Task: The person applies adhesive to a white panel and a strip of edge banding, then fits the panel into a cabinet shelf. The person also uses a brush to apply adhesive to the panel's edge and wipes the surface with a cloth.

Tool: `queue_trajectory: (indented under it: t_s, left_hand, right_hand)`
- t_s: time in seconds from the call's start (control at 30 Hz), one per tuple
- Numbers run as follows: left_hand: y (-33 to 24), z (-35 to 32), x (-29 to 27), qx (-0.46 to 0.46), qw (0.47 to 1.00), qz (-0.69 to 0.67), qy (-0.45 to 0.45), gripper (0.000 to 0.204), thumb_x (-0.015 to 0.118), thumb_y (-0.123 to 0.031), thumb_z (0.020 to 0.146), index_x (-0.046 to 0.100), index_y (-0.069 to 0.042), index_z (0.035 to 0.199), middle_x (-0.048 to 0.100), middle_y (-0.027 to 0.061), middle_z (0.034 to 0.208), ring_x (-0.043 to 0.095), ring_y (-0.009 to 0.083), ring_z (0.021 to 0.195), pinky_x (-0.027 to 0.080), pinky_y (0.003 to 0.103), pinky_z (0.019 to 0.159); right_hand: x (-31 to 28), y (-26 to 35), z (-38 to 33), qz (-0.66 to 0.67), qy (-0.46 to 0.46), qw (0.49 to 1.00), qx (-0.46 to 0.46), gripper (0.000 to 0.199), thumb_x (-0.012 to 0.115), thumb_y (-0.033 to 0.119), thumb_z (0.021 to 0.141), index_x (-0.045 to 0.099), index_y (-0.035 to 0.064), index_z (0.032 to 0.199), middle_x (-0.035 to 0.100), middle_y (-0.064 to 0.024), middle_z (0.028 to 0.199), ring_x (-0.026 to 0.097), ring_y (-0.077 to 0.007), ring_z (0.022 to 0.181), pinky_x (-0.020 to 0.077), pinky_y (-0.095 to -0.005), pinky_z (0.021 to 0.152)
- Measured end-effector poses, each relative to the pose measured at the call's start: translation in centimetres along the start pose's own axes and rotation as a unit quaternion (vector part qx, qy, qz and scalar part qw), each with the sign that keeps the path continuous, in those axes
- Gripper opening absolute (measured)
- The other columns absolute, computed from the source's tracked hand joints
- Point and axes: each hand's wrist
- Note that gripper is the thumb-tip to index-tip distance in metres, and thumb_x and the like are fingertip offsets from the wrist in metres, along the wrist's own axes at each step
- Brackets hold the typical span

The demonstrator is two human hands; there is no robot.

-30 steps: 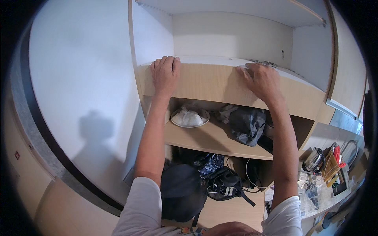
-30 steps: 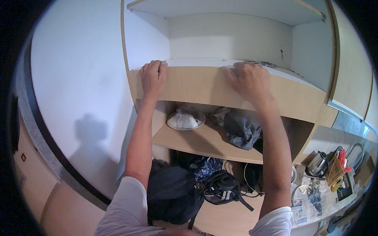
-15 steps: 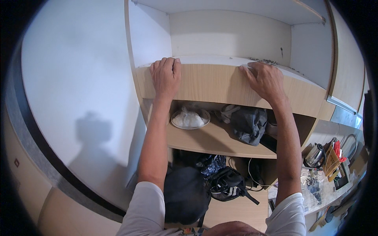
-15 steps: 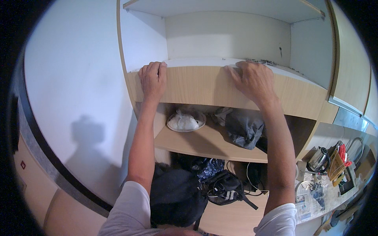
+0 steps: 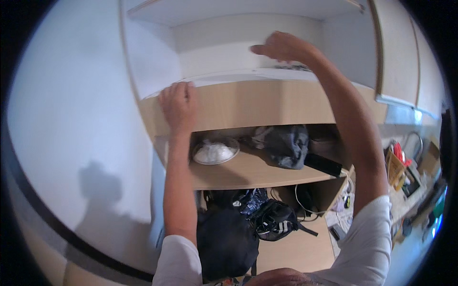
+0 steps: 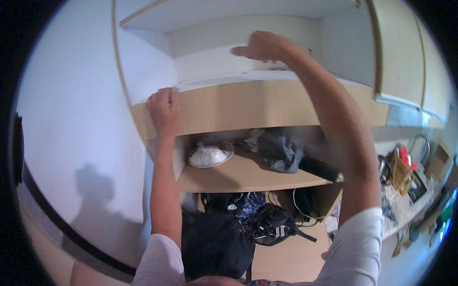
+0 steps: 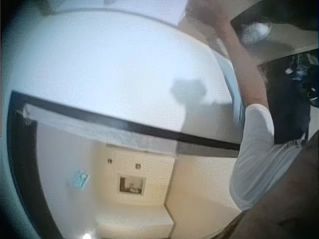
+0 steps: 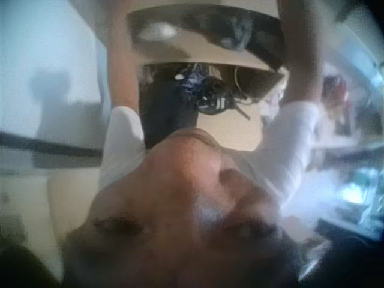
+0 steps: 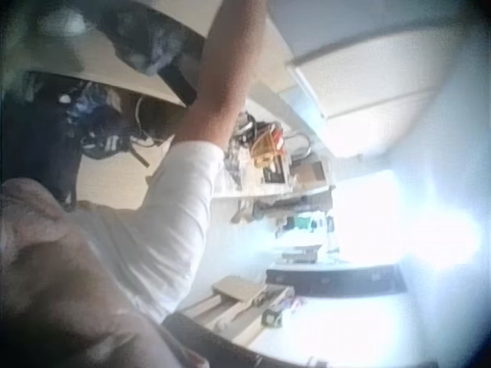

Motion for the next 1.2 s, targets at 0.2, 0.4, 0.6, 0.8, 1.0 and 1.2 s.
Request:
queue_trajectory:
  t_s: [0.2, 0.4, 0.6, 0.8, 1.0, 1.2]
  left_hand:
    - [-0.2, -0.1, 0.1, 0.002, 1.000, -0.025, -0.001, 0.024, 0.057, -0.023, 0.099, 0.066, -0.005, 0.087, 0.066, 0.0095, 0.090, 0.058, 0.0321, 0.093, 0.040, 0.046, 0.094]
    - [-0.2, 0.0, -0.2, 0.004, 0.999, -0.032, 0.002, 0.024, 0.057, -0.024, 0.099, 0.066, -0.006, 0.088, 0.066, 0.0080, 0.090, 0.058, 0.0301, 0.093, 0.040, 0.044, 0.095]
    - [-0.4, -0.2, -0.1, 0.014, 0.999, -0.037, -0.028, 0.024, 0.057, -0.023, 0.099, 0.064, -0.006, 0.085, 0.064, 0.0067, 0.087, 0.057, 0.0294, 0.091, 0.040, 0.044, 0.096]
    - [-0.5, -0.3, 0.0, 0.006, 0.999, -0.033, -0.024, 0.024, 0.057, -0.024, 0.099, 0.063, -0.007, 0.083, 0.062, 0.0065, 0.084, 0.056, 0.0279, 0.089, 0.039, 0.044, 0.096]
    - [-0.2, -0.3, 0.0, 0.004, 0.999, -0.040, -0.003, 0.027, 0.054, -0.026, 0.101, 0.064, -0.005, 0.087, 0.062, 0.0103, 0.086, 0.057, 0.0327, 0.090, 0.039, 0.046, 0.092]
    - [-0.4, -0.3, 0.2, -0.001, 0.999, -0.029, -0.017, 0.021, 0.058, -0.024, 0.098, 0.065, -0.007, 0.087, 0.064, 0.0079, 0.088, 0.056, 0.0295, 0.093, 0.039, 0.045, 0.097]
  right_hand:
    - [-0.4, 1.7, 2.2, 0.006, -0.048, 0.999, 0.016, 0.073, 0.057, 0.069, 0.087, 0.073, -0.0029, 0.088, 0.064, -0.0152, 0.070, 0.066, -0.0285, 0.065, 0.0574, -0.0408, 0.056]
    - [-0.5, 1.7, 6.3, 0.268, -0.088, 0.959, 0.017, 0.090, 0.059, 0.073, 0.084, 0.057, -0.0037, 0.131, 0.063, -0.0280, 0.116, 0.067, -0.0400, 0.105, 0.0621, -0.0499, 0.076]
    - [-4.3, 4.7, 10.1, 0.653, -0.139, 0.743, 0.036, 0.098, 0.061, 0.057, 0.094, 0.004, 0.0105, 0.160, 0.020, -0.0335, 0.157, 0.033, -0.0571, 0.138, 0.0511, -0.0663, 0.096]
    - [-5.6, 6.1, 12.5, 0.754, -0.221, 0.618, -0.008, 0.085, 0.057, 0.062, 0.093, 0.025, 0.0147, 0.156, 0.024, -0.0274, 0.158, 0.034, -0.0566, 0.137, 0.0530, -0.0681, 0.091]
    - [-6.6, 5.7, 13.5, 0.751, -0.226, 0.618, -0.056, 0.063, 0.055, 0.055, 0.097, 0.044, 0.0140, 0.143, 0.034, -0.0181, 0.153, 0.041, -0.0468, 0.134, 0.0499, -0.0713, 0.094]
    - [-7.8, 5.3, 15.0, 0.802, -0.250, 0.542, -0.012, 0.055, 0.052, 0.046, 0.100, 0.041, 0.0132, 0.144, 0.035, -0.0198, 0.151, 0.041, -0.0467, 0.134, 0.0449, -0.0734, 0.099]
Point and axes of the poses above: each hand's wrist, its own z-axis towards the middle knuckle, its own x-axis out of the palm, y = z × x
